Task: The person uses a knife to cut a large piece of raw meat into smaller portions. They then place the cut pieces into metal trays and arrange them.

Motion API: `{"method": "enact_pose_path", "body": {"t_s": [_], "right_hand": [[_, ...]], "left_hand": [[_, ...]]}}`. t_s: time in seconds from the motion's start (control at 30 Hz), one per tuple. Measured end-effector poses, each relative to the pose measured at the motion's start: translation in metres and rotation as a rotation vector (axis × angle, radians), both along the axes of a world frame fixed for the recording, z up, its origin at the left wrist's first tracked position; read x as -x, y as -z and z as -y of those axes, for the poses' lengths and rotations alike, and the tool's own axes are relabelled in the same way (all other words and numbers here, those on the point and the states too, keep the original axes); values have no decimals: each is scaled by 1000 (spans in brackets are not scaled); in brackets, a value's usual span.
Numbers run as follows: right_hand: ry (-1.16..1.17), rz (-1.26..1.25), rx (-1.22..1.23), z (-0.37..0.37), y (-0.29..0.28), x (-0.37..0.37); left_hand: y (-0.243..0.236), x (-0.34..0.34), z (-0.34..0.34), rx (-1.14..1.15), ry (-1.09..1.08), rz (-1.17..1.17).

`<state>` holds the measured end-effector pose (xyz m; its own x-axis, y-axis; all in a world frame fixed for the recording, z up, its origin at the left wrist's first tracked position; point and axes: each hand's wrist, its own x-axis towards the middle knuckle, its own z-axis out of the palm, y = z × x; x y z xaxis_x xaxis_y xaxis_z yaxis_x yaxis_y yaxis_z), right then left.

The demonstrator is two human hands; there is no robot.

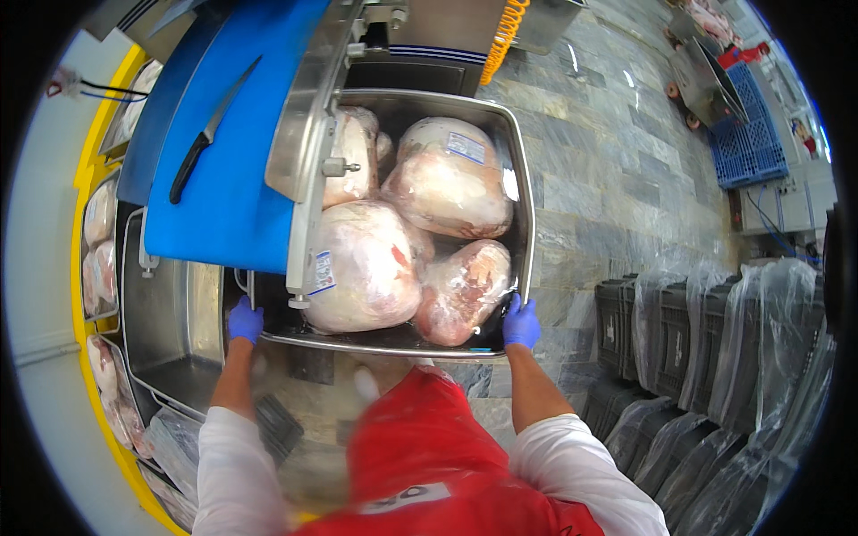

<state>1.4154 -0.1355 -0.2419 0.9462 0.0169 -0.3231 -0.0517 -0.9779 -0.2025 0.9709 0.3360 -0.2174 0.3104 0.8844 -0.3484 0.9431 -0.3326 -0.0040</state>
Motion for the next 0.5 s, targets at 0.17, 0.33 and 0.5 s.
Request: {"method": "enact_pose_path", "body": {"t_s": [0.17,0.33,0.5], "right_hand": [[-49,66,26,8,0,-39],[-111,99,55,10,2,-75],[-170,128,52,7,1,-111]], "left_hand": [[-11,-17,45,74,-9,127],[-19,-24,83,120,-72,137],[-30,-39,123,122,-156,228]]}}
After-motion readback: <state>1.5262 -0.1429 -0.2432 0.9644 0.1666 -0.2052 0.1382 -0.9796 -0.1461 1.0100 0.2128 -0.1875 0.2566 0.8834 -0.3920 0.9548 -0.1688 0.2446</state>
